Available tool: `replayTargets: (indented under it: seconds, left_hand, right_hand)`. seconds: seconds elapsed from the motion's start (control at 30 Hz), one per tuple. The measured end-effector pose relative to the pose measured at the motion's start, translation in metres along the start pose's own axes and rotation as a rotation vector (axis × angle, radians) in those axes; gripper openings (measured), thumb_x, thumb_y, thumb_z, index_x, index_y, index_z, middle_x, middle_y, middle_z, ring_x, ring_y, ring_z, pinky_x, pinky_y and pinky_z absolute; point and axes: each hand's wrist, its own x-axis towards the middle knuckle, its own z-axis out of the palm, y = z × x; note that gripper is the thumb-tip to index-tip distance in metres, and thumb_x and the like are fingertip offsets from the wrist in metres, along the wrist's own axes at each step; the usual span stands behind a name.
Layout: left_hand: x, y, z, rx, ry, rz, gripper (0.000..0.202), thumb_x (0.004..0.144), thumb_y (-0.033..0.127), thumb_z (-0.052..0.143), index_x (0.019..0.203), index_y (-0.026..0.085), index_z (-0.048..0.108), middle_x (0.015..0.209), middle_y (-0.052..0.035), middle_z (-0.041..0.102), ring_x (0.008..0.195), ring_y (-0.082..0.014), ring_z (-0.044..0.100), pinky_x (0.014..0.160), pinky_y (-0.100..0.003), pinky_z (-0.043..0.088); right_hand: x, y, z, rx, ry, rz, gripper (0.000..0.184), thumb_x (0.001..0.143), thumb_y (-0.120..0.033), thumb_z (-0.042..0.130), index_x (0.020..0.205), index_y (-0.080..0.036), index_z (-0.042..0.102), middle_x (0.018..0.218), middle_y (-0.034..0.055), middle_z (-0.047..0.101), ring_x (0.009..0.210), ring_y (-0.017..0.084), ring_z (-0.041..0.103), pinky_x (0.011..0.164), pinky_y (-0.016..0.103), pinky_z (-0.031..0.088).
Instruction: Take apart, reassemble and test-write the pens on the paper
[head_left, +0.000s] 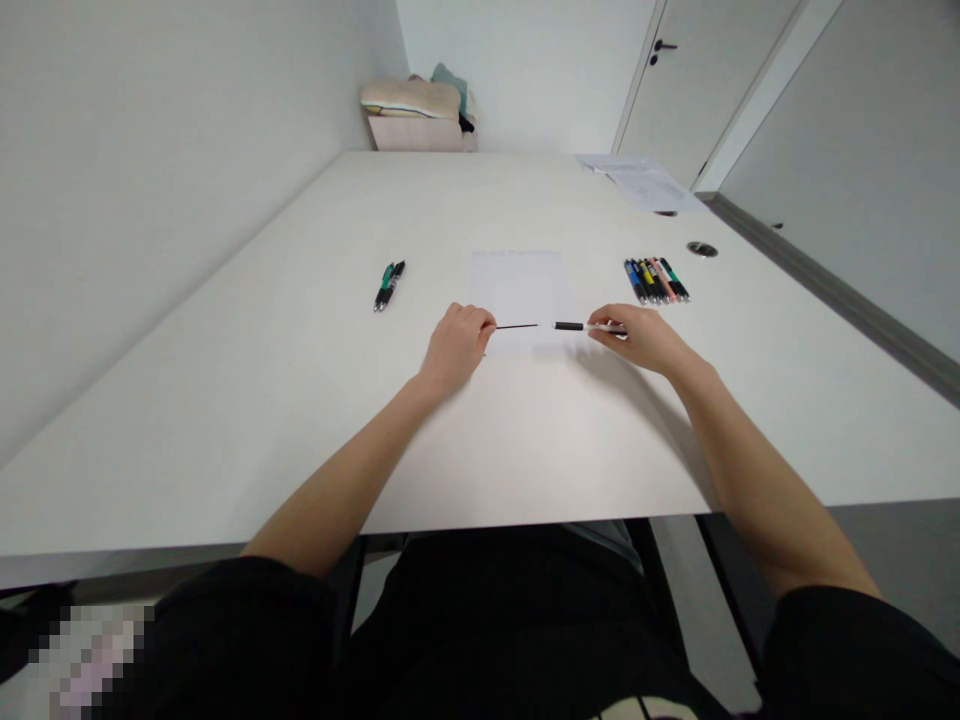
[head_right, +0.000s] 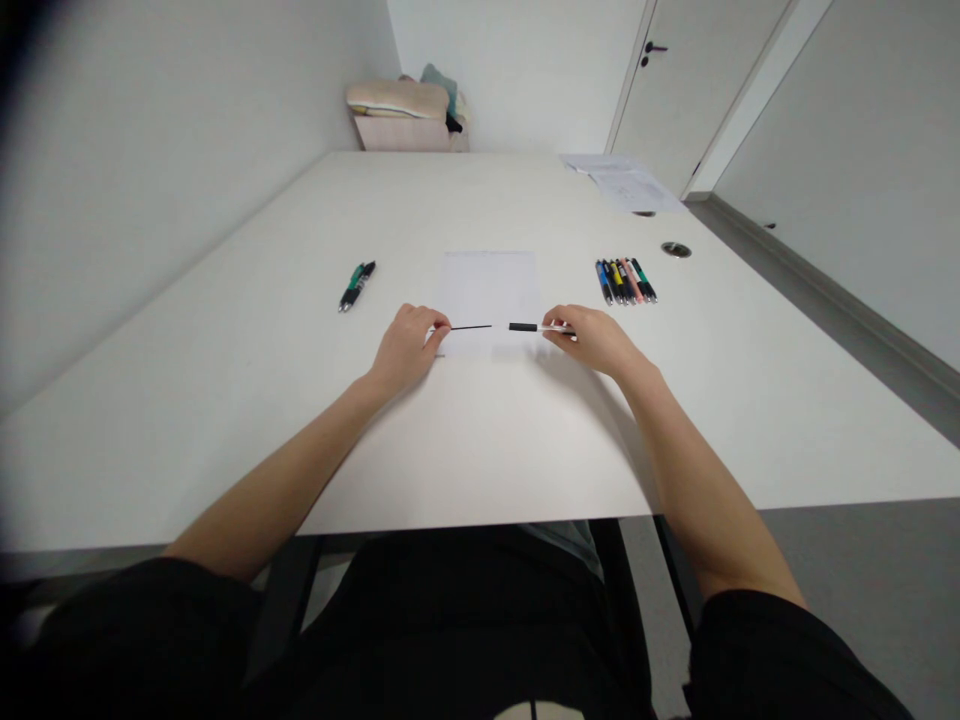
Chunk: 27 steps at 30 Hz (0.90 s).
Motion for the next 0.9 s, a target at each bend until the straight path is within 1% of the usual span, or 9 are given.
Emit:
replayTargets:
  seconds: [0.2,0.47,0.57,0.7,0.8,0.9]
  left_hand:
    - [0.0,-0.001,0.001,-0.005,0.001,0.016,0.018,0.09,0.022,0.042,0.086,0.016,0.059,0.087,-0.0088,0.064,0.087,-0.0221,0.049,0.082,-0.037,0.041]
    - [0.001,0.0,0.002,-0.028,-0.014,0.053,0.017,0.09,0.021,0.044,0.086,0.016,0.059,0.088,-0.0079,0.064,0.086,-0.0211,0.049,0.082,-0.035,0.041]
    - [0.001,0.005,0.003,-0.06,-0.013,0.077,0.018,0.091,0.022,0.044,0.086,0.016,0.06,0.088,-0.0075,0.064,0.086,-0.0204,0.05,0.082,-0.035,0.041]
    - [-0.002,0.018,0.005,-0.119,-0.014,0.12,0.019,0.092,0.025,0.044,0.087,0.017,0.061,0.087,-0.0059,0.065,0.086,-0.0191,0.052,0.084,-0.034,0.04]
    - [-0.004,0.022,0.008,-0.179,0.032,0.188,0.02,0.092,0.03,0.046,0.098,0.016,0.06,0.094,-0.0063,0.065,0.09,-0.0184,0.053,0.086,-0.033,0.041]
    - [-0.005,0.016,0.01,-0.195,0.12,0.234,0.03,0.088,0.036,0.053,0.109,0.014,0.057,0.103,-0.0086,0.063,0.097,-0.0199,0.053,0.089,-0.034,0.041]
  right_hand:
    - [0.0,-0.003,0.0,-0.007,0.003,-0.009,0.024,0.085,-0.041,0.051,0.093,-0.022,0.062,0.087,0.0065,0.067,0.077,0.02,0.062,0.068,0.031,0.047]
    - [0.0,-0.001,0.002,-0.027,0.0,0.017,0.022,0.084,-0.038,0.051,0.093,-0.022,0.062,0.088,0.0061,0.067,0.078,0.019,0.063,0.069,0.031,0.046]
    - [0.001,-0.005,0.006,-0.018,-0.011,-0.008,0.021,0.084,-0.037,0.052,0.094,-0.022,0.062,0.089,0.0056,0.067,0.079,0.019,0.064,0.07,0.031,0.047]
    - [0.001,-0.02,0.012,-0.005,-0.037,-0.054,0.021,0.085,-0.037,0.051,0.096,-0.023,0.061,0.09,0.0053,0.067,0.079,0.019,0.064,0.07,0.03,0.047]
    - [0.001,-0.029,0.014,-0.014,-0.058,-0.081,0.021,0.086,-0.037,0.05,0.097,-0.023,0.061,0.09,0.0047,0.068,0.078,0.018,0.064,0.069,0.029,0.046]
    - [0.001,-0.028,0.014,-0.025,-0.049,-0.067,0.019,0.086,-0.036,0.051,0.096,-0.023,0.061,0.089,0.0043,0.068,0.078,0.018,0.064,0.068,0.028,0.046]
